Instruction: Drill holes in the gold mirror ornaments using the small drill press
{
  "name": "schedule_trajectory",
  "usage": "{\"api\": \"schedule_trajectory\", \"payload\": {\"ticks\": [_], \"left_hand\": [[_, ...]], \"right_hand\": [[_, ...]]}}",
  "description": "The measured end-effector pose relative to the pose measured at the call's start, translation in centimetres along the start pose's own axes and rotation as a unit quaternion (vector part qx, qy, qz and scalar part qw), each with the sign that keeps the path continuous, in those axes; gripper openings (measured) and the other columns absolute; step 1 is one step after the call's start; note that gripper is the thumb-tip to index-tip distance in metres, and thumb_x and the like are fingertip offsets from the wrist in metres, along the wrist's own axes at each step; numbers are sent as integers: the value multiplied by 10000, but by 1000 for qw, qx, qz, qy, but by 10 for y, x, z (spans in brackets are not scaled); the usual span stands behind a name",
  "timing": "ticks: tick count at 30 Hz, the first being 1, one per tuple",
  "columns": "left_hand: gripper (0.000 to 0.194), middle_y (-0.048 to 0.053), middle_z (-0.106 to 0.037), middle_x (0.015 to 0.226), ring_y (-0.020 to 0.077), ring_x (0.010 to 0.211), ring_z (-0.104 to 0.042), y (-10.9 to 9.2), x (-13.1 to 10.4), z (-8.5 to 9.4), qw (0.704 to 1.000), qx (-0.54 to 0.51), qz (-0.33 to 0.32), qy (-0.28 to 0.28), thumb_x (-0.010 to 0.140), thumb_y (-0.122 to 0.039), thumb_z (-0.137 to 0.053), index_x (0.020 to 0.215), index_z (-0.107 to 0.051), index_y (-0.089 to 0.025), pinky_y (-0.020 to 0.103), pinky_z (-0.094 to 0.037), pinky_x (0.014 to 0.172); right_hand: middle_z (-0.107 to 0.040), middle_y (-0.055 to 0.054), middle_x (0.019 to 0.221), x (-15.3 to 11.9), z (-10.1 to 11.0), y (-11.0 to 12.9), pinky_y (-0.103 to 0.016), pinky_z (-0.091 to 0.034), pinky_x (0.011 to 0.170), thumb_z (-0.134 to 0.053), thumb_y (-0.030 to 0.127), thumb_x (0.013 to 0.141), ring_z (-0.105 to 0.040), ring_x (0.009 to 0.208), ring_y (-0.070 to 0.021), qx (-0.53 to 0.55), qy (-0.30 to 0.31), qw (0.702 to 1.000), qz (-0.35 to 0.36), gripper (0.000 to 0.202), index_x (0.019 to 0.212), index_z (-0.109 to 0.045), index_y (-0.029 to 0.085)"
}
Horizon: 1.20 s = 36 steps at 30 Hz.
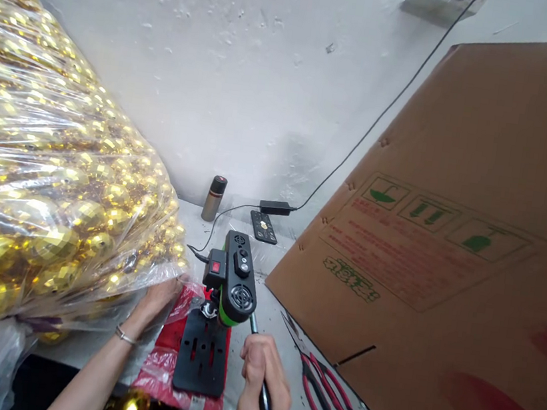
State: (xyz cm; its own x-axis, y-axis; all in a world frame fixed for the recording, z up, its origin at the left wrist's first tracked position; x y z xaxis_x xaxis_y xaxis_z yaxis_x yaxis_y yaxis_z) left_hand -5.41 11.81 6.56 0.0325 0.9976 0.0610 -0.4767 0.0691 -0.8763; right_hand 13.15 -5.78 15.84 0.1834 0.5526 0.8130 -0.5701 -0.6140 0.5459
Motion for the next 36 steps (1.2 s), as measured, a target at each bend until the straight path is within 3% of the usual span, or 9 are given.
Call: {"api": "schedule_trajectory", "payload": {"ticks": [5, 9, 13, 16, 19, 23, 26, 30, 36], "left_hand": [[264, 69, -703, 655, 351, 885, -715, 4, -1, -12, 1000, -1, 27, 9, 763, -457, -685, 603, -572, -279, 393, -505, 806], [307, 62, -653, 584, 341, 811, -713, 7, -7, -9, 998, -16, 62, 6, 744, -478, -690, 568, -569, -257, 369, -496, 724], [527, 84, -760, 832, 304, 872, -733, 5, -31, 1, 993, -77, 84, 3, 795, -669, -613, 935, -716, -171, 351, -558, 721], [801, 108, -763, 1171, 273, 946, -762, 4, -67, -1, 968, -223, 117, 14, 802, -783, -601, 1337, -608, -186, 359, -610, 773], [844, 131, -749, 1255, 325, 1091, -749, 7, -99, -18, 942, -304, 139, 31, 781, -790, -660, 1359, -589, -180, 420, -621, 889], [684, 152, -738, 1318, 367, 1284, -668, 13, -119, -47, 985, -163, 56, 13, 846, -676, -647, 1309, -621, -173, 522, -520, 1109], [569, 161, -734, 1329, 375, 1263, -679, 14, -121, -59, 997, -67, -43, 5, 881, -550, -659, 1330, -617, -203, 574, -524, 1096], [494, 188, -753, 1241, 389, 1165, -715, 8, -123, -59, 989, -9, -146, 29, 876, -439, -688, 1304, -636, -197, 576, -578, 1018], [490, 176, -738, 1257, 380, 1157, -707, 7, -129, -53, 982, 26, -176, 70, 876, -365, -704, 1338, -626, -219, 554, -601, 993]], "right_hand": [[-496, 47, 687, 5, -2, 6, -198, -407, 536, -416, 98, 1047, -490, 581, -86, 6, -20, 1000, 0, 297, 787, -479, 228], [-496, 43, 685, 5, -1, 7, -202, -392, 519, -417, 101, 1051, -478, 573, -88, 7, -21, 1000, -14, 304, 783, -490, 227], [-506, 35, 687, 12, 2, 11, -217, -395, 539, -436, 108, 1048, -485, 589, -97, 19, -8, 999, -26, 303, 774, -493, 223], [-477, 44, 656, 24, 2, 16, -222, -374, 530, -447, 135, 1058, -466, 571, -94, 15, -17, 998, -50, 338, 733, -480, 222], [-453, 55, 629, 35, 2, 21, -218, -358, 516, -456, 169, 1070, -448, 548, -86, 3, -22, 998, -61, 370, 704, -465, 223], [-443, 60, 632, 39, 2, 24, -202, -361, 517, -447, 175, 1078, -443, 548, -76, -5, -17, 998, -58, 371, 710, -461, 222], [-434, 64, 640, 35, 2, 24, -193, -362, 520, -447, 169, 1077, -440, 554, -71, -1, -9, 998, -60, 361, 721, -439, 225], [-426, 64, 659, 29, 2, 22, -186, -375, 528, -434, 151, 1075, -442, 566, -72, 7, -8, 998, -67, 342, 743, -424, 231], [-458, 56, 683, 23, 5, 19, -187, -390, 539, -425, 134, 1072, -468, 584, -75, 10, 10, 998, -66, 309, 781, -465, 232]]}}
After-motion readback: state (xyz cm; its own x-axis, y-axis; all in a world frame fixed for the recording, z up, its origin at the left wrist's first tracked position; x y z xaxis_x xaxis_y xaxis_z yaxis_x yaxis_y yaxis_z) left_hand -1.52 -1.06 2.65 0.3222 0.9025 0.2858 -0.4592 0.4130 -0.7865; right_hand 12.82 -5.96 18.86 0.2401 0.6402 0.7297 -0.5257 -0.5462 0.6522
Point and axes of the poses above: each hand's wrist, its own x-axis towards the middle knuckle, its own z-axis out of the back of the hand, y = z × x, the point moved 1 cm from there along x, towards the middle knuckle
